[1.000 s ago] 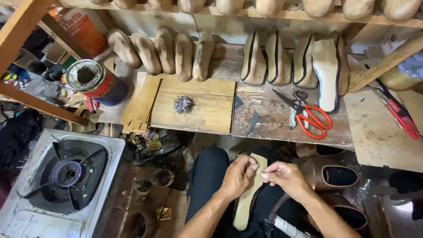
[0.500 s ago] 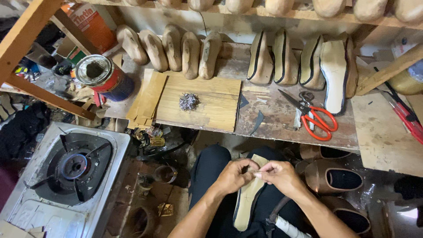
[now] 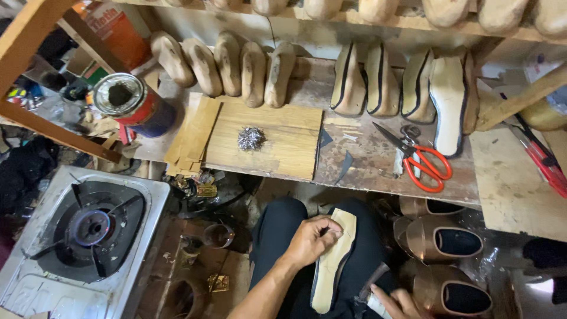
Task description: The person assembles a shoe by attaching a sole to a wooden shoe last. They use a hammer to drive nails into the sole and a pair of scissors to trim excess material. The process is repeated for multiple shoe lasts.
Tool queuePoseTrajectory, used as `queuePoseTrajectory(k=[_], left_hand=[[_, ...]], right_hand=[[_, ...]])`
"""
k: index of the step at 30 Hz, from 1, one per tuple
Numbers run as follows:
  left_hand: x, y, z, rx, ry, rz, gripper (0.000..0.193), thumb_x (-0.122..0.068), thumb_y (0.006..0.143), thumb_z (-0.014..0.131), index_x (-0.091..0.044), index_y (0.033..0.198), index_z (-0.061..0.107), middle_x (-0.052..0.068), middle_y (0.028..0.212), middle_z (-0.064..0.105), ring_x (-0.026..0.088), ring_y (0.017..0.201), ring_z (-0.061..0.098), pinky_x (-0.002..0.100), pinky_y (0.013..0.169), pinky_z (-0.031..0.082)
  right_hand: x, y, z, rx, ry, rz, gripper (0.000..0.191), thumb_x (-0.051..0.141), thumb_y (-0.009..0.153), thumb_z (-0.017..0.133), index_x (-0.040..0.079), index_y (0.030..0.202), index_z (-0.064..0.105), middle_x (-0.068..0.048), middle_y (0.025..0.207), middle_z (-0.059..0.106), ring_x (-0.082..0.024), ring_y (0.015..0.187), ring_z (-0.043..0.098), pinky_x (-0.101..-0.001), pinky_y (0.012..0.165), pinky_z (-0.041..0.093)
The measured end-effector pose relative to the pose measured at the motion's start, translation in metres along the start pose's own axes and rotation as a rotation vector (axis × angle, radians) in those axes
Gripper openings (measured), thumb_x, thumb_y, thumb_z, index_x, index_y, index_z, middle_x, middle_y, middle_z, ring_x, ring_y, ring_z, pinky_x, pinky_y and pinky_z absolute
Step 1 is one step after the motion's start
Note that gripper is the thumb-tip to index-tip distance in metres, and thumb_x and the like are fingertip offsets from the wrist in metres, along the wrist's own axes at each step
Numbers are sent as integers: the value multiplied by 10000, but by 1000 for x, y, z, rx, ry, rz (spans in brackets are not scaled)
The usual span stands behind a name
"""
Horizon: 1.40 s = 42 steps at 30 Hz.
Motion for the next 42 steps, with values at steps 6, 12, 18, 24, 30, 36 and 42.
queuePoseTrajectory(k=[6,12,18,24,30,36,42], left_hand=[[3,9,4,54,-60,-104,148,-21,906,653,-4,1013,754,55,936,750,92,803,673,260,713,547],[2,6,2,25,-13,-136,128,-57,899,684,-1,982,764,14,783,711,55,662,601,247,607,502],[6,7,-6,34,-73,-234,116,-110,897,728,-34,970,775,-14,697,645,52,588,514,260,532,422],[7,12,-6,56,-13,-218,118,-110,887,737,-47,975,785,-25,675,643,35,590,523,241,544,450],[14,12,-5,73,-72,-224,128,-141,893,768,-41,970,787,-36,720,654,32,626,523,235,565,449],[20,16,-6,78,-65,-218,149,-165,887,789,-43,974,783,-37,770,688,27,690,570,219,627,492],[22,11,-11,132,-56,-180,197,-164,886,779,-55,1050,767,-57,799,671,42,732,568,237,664,489]], right_hand=[[-29,-33,4,-106,122,10,517,148,764,746,117,1271,653,-94,848,725,-201,730,721,-352,669,563],[14,-2,14,-402,523,214,521,156,782,716,72,1291,642,-112,773,744,-197,535,685,-344,515,550],[37,35,-16,-96,339,471,342,222,872,719,48,1165,746,-137,720,734,-204,589,704,-353,570,584],[43,36,-16,-237,335,253,424,218,852,699,33,1232,672,-128,789,775,-162,594,742,-320,562,580],[36,27,-14,-350,326,209,384,201,863,720,86,1229,712,-141,807,754,-214,642,739,-349,596,592],[13,26,13,-139,171,383,352,241,878,778,189,1224,739,-162,849,768,-285,778,767,-398,694,598],[-15,5,5,-187,19,132,330,208,857,748,195,1187,745,-140,928,761,-302,867,769,-407,766,597]])
Point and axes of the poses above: each hand's wrist, its own y-axis towards the middle knuckle, its own z-axis out of the palm, x = y × z, the point moved 1 cm from there along y, towards the middle knuckle
